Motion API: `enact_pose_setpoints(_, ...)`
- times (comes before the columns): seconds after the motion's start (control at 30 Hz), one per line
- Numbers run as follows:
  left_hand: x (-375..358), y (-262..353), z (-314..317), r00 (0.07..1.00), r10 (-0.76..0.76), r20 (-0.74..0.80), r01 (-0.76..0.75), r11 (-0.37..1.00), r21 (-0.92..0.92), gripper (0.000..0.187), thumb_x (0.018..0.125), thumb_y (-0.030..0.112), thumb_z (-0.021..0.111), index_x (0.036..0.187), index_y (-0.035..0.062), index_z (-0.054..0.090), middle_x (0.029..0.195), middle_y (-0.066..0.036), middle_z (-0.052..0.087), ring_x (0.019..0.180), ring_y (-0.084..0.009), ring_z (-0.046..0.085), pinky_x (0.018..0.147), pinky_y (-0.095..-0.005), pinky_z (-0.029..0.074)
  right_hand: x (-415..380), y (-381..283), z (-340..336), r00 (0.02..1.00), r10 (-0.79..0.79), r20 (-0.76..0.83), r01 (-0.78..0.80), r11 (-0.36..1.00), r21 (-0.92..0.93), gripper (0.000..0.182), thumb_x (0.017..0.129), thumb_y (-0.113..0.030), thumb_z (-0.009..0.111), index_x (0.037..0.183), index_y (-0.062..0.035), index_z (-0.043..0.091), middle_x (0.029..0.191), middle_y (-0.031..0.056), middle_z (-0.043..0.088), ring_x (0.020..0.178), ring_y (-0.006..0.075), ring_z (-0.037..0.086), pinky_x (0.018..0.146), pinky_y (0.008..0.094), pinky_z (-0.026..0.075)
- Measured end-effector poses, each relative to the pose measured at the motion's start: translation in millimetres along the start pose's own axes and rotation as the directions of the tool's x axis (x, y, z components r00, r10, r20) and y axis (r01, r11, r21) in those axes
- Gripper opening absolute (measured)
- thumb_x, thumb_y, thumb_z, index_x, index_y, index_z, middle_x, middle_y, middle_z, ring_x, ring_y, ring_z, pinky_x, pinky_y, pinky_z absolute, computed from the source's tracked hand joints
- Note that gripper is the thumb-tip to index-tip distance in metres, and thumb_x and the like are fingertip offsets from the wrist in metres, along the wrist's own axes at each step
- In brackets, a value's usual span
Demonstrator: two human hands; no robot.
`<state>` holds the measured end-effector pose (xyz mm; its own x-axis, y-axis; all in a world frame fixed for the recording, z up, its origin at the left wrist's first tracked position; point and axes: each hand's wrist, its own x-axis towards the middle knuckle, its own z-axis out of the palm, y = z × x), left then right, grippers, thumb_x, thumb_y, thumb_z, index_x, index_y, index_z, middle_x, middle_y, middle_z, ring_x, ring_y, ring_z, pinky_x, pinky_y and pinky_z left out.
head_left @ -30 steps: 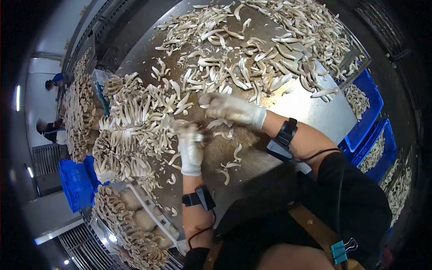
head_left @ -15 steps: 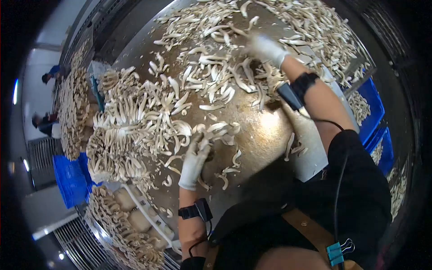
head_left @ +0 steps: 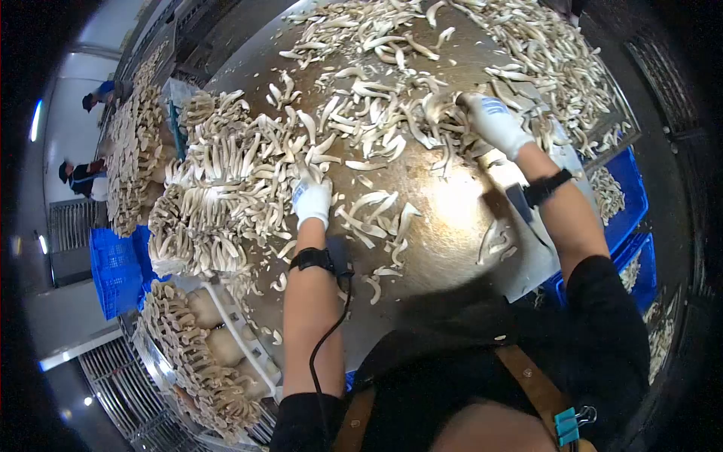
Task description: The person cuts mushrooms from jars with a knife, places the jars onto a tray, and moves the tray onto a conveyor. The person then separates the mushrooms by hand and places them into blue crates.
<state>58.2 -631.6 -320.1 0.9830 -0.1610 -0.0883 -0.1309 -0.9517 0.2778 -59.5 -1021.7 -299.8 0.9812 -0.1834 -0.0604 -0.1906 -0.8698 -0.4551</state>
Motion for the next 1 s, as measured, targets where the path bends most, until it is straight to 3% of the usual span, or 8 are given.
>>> enact_pose_setpoints(0.13,-14.9,-9.5,-19.8,0.995,0.039,0.089,0.022,0.799,-0.601,0.070,0.078,0.011,0.067,0.138,-0.0013,0.032,0.114,-0.021,0.060,0.094,-0.0290,0.063,0.081,-0.0350,0.052,-103.6,5.6,-64.7,0.931,0.035,-0.363,0.060,0.967,0.248,0.029,0.094,-0.016,0.054,0.116,0.0019,0.057,0.106,0.0187,0.061,0.098,0.0291,0.059,0.090,0.0365,0.044)
enact_pose_setpoints(0.17,-29.6,-3.0,-29.8,0.994,0.019,0.107,0.069,0.654,-0.753,0.071,0.080,0.005,0.065,0.140,-0.0001,0.028,0.121,-0.018,0.057,0.097,-0.0262,0.063,0.080,-0.0353,0.053,-137.9,4.9,-86.6,0.859,0.384,-0.339,-0.042,0.712,0.701,0.030,0.094,-0.018,0.055,0.113,0.0043,0.058,0.112,0.0177,0.062,0.102,0.0249,0.058,0.092,0.0355,0.044)
enact_pose_setpoints(0.3,-99.0,4.8,-52.2,0.937,0.242,0.251,0.307,-0.234,-0.922,0.064,0.084,0.008,0.066,0.138,0.0125,0.032,0.121,-0.009,0.055,0.098,-0.0207,0.062,0.078,-0.0338,0.055,-256.6,110.9,-66.4,0.339,0.687,-0.643,-0.109,0.707,0.699,0.034,0.092,-0.023,0.056,0.113,0.0039,0.059,0.116,0.0169,0.060,0.104,0.0250,0.058,0.094,0.0346,0.043)
enact_pose_setpoints(0.47,-176.2,79.8,-53.4,0.878,0.445,0.180,0.315,-0.253,-0.915,0.076,0.082,0.014,0.070,0.144,0.0156,0.027,0.135,-0.007,0.047,0.113,-0.0199,0.054,0.090,-0.0345,0.050,-234.7,-12.4,41.8,0.966,0.088,-0.242,0.091,0.763,0.640,0.035,0.090,-0.028,0.058,0.108,0.0021,0.061,0.115,0.0162,0.059,0.101,0.0259,0.058,0.089,0.0348,0.046)
enact_pose_setpoints(0.57,-207.4,103.0,-46.0,0.871,0.467,0.154,0.186,-0.023,-0.982,0.082,0.079,0.005,0.070,0.147,0.0084,0.023,0.136,-0.008,0.045,0.117,-0.0199,0.051,0.097,-0.0345,0.046,-179.4,-186.0,43.1,0.997,0.062,-0.056,0.061,-0.091,0.994,0.037,0.089,-0.022,0.061,0.111,0.0062,0.052,0.104,0.0188,0.060,0.091,0.0272,0.060,0.080,0.0329,0.050)
enact_pose_setpoints(0.67,-214.2,92.1,-68.7,0.877,0.449,0.173,0.118,0.149,-0.982,0.076,0.081,0.001,0.066,0.145,0.0071,0.026,0.139,-0.009,0.043,0.119,-0.0207,0.050,0.099,-0.0381,0.044,-164.8,-177.7,38.4,0.969,-0.223,0.110,0.021,0.516,0.856,0.035,0.091,-0.009,0.057,0.121,0.0043,0.046,0.105,0.0090,0.056,0.089,0.0165,0.058,0.080,0.0273,0.050)
enact_pose_setpoints(0.8,-231.9,60.4,-69.8,0.816,0.401,0.417,0.521,-0.198,-0.830,0.066,0.084,0.000,0.060,0.143,0.0094,0.031,0.136,-0.008,0.046,0.118,-0.0222,0.051,0.095,-0.0414,0.047,-184.1,-176.7,35.8,0.961,-0.219,0.167,-0.137,0.148,0.980,0.040,0.092,-0.014,0.056,0.125,0.0055,0.045,0.107,0.0103,0.057,0.089,0.0196,0.060,0.078,0.0299,0.052)
enact_pose_setpoints(1.0,-241.2,52.6,-52.8,0.817,0.411,0.406,0.521,-0.223,-0.824,0.051,0.087,0.004,0.060,0.133,0.0143,0.042,0.123,-0.008,0.053,0.107,-0.0235,0.058,0.091,-0.0419,0.051,-185.6,-177.8,40.1,0.968,-0.209,0.140,-0.068,0.317,0.946,0.055,0.089,-0.016,0.063,0.130,0.0093,0.036,0.114,0.0154,0.056,0.101,0.0224,0.059,0.085,0.0282,0.050)
